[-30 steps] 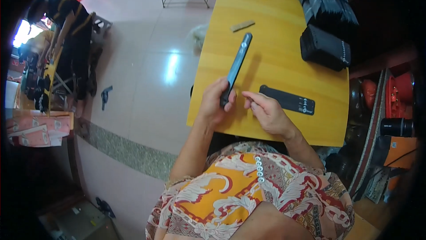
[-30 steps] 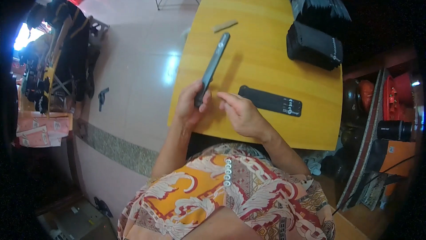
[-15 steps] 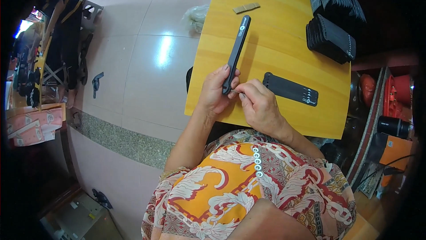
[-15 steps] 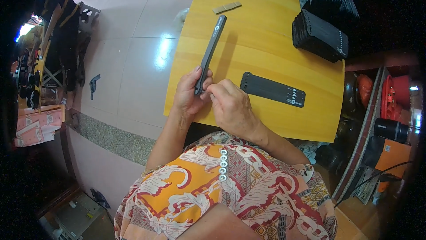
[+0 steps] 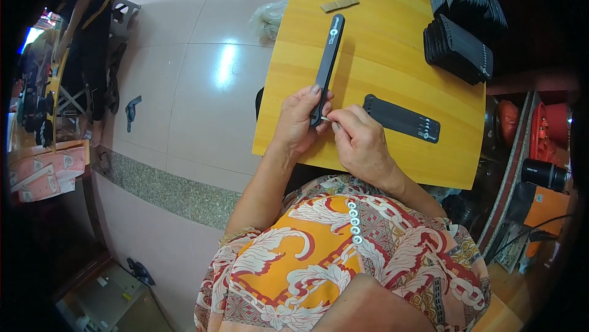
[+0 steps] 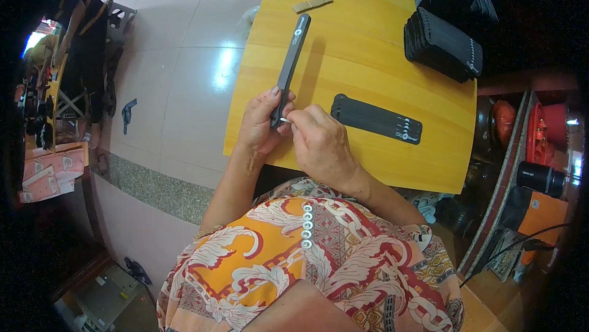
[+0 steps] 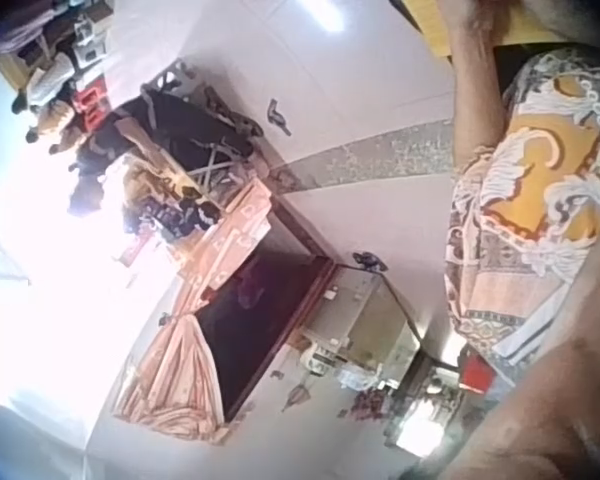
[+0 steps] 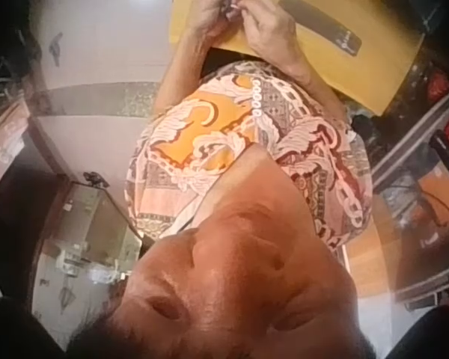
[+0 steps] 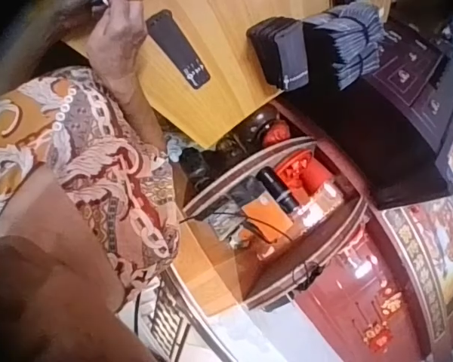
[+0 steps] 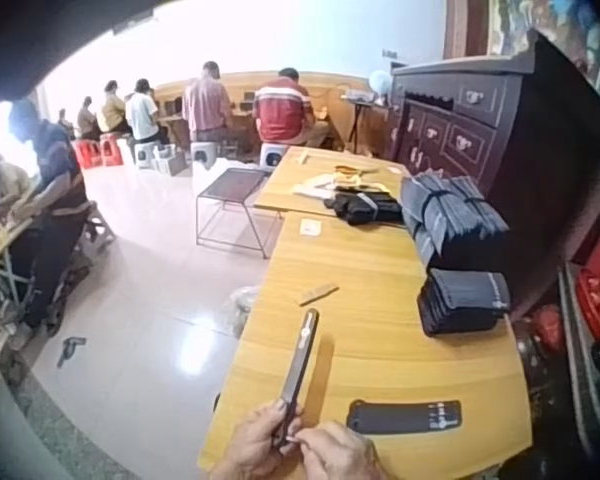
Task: Assembling and inspecting small black straps by hand at a workbench.
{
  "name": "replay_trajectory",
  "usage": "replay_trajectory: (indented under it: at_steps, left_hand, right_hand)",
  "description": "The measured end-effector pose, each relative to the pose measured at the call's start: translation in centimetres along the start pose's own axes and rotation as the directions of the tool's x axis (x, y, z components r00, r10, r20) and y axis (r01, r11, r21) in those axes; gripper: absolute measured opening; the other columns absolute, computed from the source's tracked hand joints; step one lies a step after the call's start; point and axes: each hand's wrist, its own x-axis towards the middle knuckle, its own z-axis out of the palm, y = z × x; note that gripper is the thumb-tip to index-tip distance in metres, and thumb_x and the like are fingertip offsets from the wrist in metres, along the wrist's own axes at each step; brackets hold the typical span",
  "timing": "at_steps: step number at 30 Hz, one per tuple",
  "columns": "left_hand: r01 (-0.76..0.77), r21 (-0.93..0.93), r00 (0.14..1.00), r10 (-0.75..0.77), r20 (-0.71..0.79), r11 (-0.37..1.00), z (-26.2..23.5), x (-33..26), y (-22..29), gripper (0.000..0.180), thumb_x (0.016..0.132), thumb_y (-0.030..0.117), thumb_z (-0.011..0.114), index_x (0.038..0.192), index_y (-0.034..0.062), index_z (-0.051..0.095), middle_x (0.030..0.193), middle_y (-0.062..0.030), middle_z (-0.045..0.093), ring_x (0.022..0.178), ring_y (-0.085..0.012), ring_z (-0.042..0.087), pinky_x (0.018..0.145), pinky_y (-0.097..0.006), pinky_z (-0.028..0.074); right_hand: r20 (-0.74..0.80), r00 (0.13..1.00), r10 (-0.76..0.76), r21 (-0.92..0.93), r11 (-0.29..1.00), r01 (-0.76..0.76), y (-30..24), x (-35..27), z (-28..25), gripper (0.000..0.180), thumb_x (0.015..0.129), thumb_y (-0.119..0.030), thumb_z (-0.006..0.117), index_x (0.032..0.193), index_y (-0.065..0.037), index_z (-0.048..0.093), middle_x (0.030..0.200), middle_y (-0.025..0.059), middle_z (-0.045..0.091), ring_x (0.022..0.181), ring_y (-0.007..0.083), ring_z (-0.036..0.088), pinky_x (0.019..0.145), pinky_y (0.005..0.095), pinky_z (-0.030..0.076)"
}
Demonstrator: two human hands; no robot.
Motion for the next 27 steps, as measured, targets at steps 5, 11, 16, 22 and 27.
replay_trajectory:
  at_steps: [5, 11, 16, 22, 27]
  left_hand:
    - [-0.038, 0.055, 0.999, 0.038, 0.002, 0.998, 0.1, 0.1, -0.3, 0.024, 0.091, 0.025, 0.049, 0.089, 0.0018, 0.055, 0.064, -0.0029, 0.052, 0.052, -0.0094, 0.048, 0.042, -0.021, 0.037]
    - [-0.047, 0.085, 0.999, 0.048, -0.01, 0.995, 0.2, 0.0, -0.4, 0.024, 0.091, 0.025, 0.049, 0.089, 0.0018, 0.055, 0.064, -0.003, 0.052, 0.053, -0.0093, 0.048, 0.043, -0.021, 0.037]
    - [-0.035, 0.086, 0.999, 0.036, -0.006, 0.996, 0.1, 0.0, -0.4, 0.024, 0.091, 0.025, 0.049, 0.089, 0.0015, 0.055, 0.064, -0.0025, 0.052, 0.053, -0.0089, 0.047, 0.043, -0.02, 0.036]
    - [-0.063, 0.156, 0.998, 0.064, 0.004, 0.986, 0.3, 0.0, -0.7, 0.023, 0.091, 0.024, 0.05, 0.089, 0.0022, 0.055, 0.064, -0.0011, 0.051, 0.053, -0.0078, 0.046, 0.043, -0.019, 0.035]
    - [-0.157, 0.37, 0.984, 0.178, -0.025, 0.916, 0.5, -0.1, -1.1, 0.022, 0.092, 0.022, 0.049, 0.089, 0.0011, 0.055, 0.063, 0.0007, 0.049, 0.054, -0.0059, 0.043, 0.046, -0.021, 0.035]
  right_hand:
    - [0.016, 1.0, -0.004, -0.03, 1.0, 0.004, 0.1, -0.1, 0.0, 0.015, 0.076, 0.005, 0.054, 0.09, 0.002, 0.056, 0.082, 0.016, 0.055, 0.073, 0.0337, 0.056, 0.061, 0.0367, 0.045]
    - [0.007, 1.0, -0.001, -0.04, 0.999, 0.001, 0.3, -0.3, 0.1, 0.015, 0.075, 0.005, 0.055, 0.09, 0.002, 0.056, 0.082, 0.0161, 0.055, 0.073, 0.0339, 0.056, 0.061, 0.0369, 0.045]
    - [0.004, 1.0, 0.009, -0.024, 1.0, -0.009, 0.3, -0.4, 0.1, 0.015, 0.076, 0.005, 0.055, 0.09, 0.002, 0.056, 0.082, 0.0161, 0.055, 0.073, 0.034, 0.056, 0.061, 0.0367, 0.045]
    - [0.011, 1.0, -0.011, -0.027, 1.0, 0.011, 0.5, -0.4, 0.0, 0.015, 0.076, 0.006, 0.055, 0.09, 0.002, 0.056, 0.081, 0.0163, 0.054, 0.073, 0.0342, 0.056, 0.06, 0.0368, 0.045]
    - [0.01, 0.997, -0.083, -0.078, 0.993, 0.083, 0.4, -0.5, -0.2, 0.019, 0.072, 0.008, 0.053, 0.09, 0.002, 0.055, 0.078, 0.0156, 0.052, 0.071, 0.0336, 0.055, 0.06, 0.0376, 0.045]
